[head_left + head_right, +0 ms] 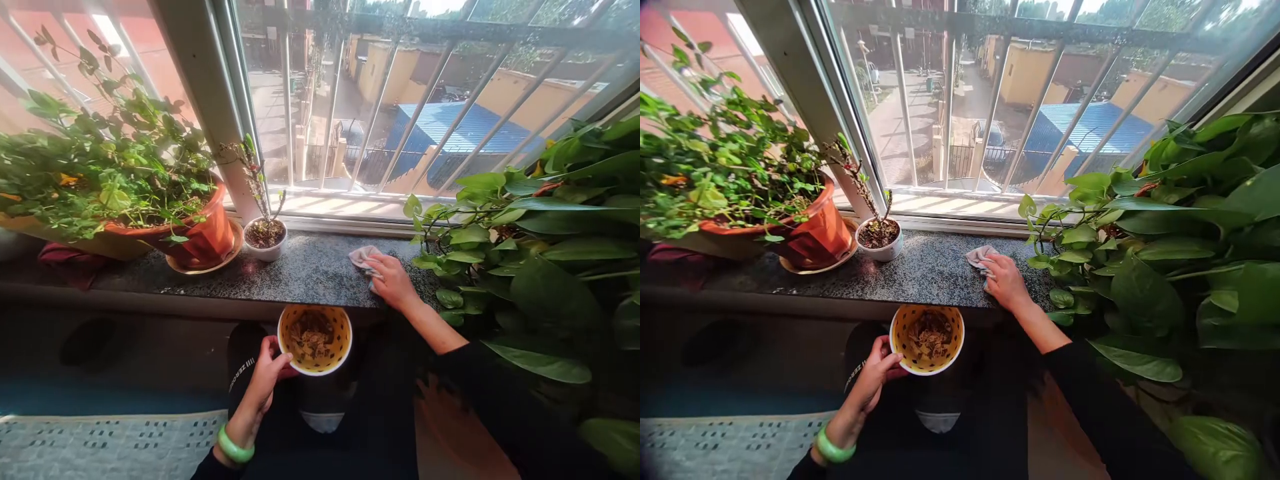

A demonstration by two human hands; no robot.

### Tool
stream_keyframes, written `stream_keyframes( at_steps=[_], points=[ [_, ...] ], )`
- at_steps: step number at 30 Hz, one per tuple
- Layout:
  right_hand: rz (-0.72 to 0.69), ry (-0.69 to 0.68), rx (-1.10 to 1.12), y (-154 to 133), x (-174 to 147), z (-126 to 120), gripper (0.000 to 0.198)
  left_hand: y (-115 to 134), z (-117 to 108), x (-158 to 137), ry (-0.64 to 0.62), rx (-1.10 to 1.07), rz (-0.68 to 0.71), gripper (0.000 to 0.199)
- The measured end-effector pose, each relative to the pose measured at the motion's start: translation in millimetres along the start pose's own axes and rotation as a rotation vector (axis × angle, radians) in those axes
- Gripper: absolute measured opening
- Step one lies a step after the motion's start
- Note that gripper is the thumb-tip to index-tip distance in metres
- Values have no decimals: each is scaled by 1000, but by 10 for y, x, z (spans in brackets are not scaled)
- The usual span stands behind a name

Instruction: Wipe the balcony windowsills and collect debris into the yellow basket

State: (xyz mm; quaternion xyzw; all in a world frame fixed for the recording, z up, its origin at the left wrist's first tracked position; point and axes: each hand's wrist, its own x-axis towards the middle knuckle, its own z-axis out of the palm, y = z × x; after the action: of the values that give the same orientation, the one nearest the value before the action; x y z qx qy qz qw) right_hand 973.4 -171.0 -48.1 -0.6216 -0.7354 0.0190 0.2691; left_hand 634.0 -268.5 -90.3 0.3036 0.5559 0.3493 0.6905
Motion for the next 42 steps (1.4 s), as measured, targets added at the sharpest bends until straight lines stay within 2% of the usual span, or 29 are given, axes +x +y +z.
stream_keyframes(
  at_steps=[2,3,4,8,13,18,23,28,31,33,35,37,39,40,42],
  points=[
    [192,26,-132,28,86,-11,44,9,-11,4,-7,4,5,45],
    [238,21,-169,-23,139,18,43,18,-17,2,-8,6,7,45],
    [240,7,-186,-100,176,55,43,29,-23,-4,-8,6,7,45],
    [70,-54,-183,-298,97,89,45,55,-27,-23,7,-2,10,45],
    [229,-11,-250,-99,9,-35,43,55,-14,-26,11,-13,10,48],
    [166,-44,-246,-115,0,-32,46,78,-13,-30,14,-10,7,48],
    [288,-83,-239,-184,115,-32,41,54,-6,-22,31,-7,20,49],
    [175,-54,-215,-88,-8,-47,44,26,-15,-9,23,-17,21,48],
    [225,-3,-183,-21,150,21,41,49,-10,-18,5,-21,7,49],
    [272,27,-153,-85,311,108,39,71,4,-32,9,-18,7,50],
    [218,23,-92,-224,350,174,39,86,27,-49,22,-16,5,51],
    [42,-28,-7,-336,207,172,43,90,52,-62,40,-25,0,52],
    [-136,-80,54,-297,-28,85,49,88,68,-70,48,-35,-7,53],
    [-159,-82,58,-205,-127,19,50,88,71,-71,49,-36,-7,54],
    [-52,-28,11,84,-204,-117,48,92,64,-69,45,-29,-3,53]
  ],
)
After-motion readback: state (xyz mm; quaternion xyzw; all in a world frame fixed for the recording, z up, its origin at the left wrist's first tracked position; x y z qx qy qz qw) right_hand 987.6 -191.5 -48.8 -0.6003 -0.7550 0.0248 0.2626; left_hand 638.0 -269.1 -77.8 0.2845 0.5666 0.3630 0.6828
